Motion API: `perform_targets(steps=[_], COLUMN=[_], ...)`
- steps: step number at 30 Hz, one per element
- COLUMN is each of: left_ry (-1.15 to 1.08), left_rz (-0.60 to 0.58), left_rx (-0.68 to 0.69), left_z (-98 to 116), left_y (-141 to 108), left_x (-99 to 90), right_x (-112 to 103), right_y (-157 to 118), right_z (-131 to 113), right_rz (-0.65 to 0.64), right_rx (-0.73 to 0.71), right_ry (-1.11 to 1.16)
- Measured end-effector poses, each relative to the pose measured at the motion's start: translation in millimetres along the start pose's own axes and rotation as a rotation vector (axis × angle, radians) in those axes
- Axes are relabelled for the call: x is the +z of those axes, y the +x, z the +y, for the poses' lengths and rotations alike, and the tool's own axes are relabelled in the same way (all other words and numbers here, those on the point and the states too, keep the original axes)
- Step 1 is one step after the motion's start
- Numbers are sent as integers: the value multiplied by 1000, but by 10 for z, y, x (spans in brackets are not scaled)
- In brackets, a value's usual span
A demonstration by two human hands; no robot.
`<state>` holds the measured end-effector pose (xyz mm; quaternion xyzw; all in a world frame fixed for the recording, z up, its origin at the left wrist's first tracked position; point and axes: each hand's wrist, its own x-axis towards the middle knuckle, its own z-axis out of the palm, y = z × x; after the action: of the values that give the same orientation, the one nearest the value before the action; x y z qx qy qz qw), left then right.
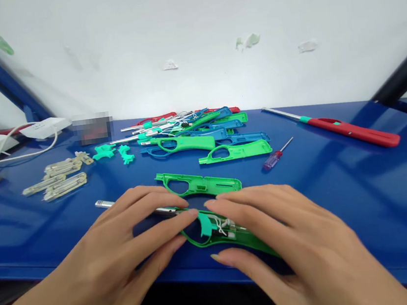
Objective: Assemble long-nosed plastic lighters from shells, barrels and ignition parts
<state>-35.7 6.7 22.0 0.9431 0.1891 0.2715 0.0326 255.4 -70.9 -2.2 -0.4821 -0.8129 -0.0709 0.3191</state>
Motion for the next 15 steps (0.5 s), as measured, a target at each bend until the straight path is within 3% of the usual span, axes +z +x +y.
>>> perform_targets(steps=[8, 15], left_ry=[23, 53], left_rz=[-38, -54], left_rx=[22, 39], left_z=[97, 118], left_y=[-50, -33], left_x=[70, 77], right_x=[-152, -86], right_y=[-314, -253], right_z=[155, 170], right_rz=[-28, -12], right_rx=[177, 124], right_ry=[-13, -1])
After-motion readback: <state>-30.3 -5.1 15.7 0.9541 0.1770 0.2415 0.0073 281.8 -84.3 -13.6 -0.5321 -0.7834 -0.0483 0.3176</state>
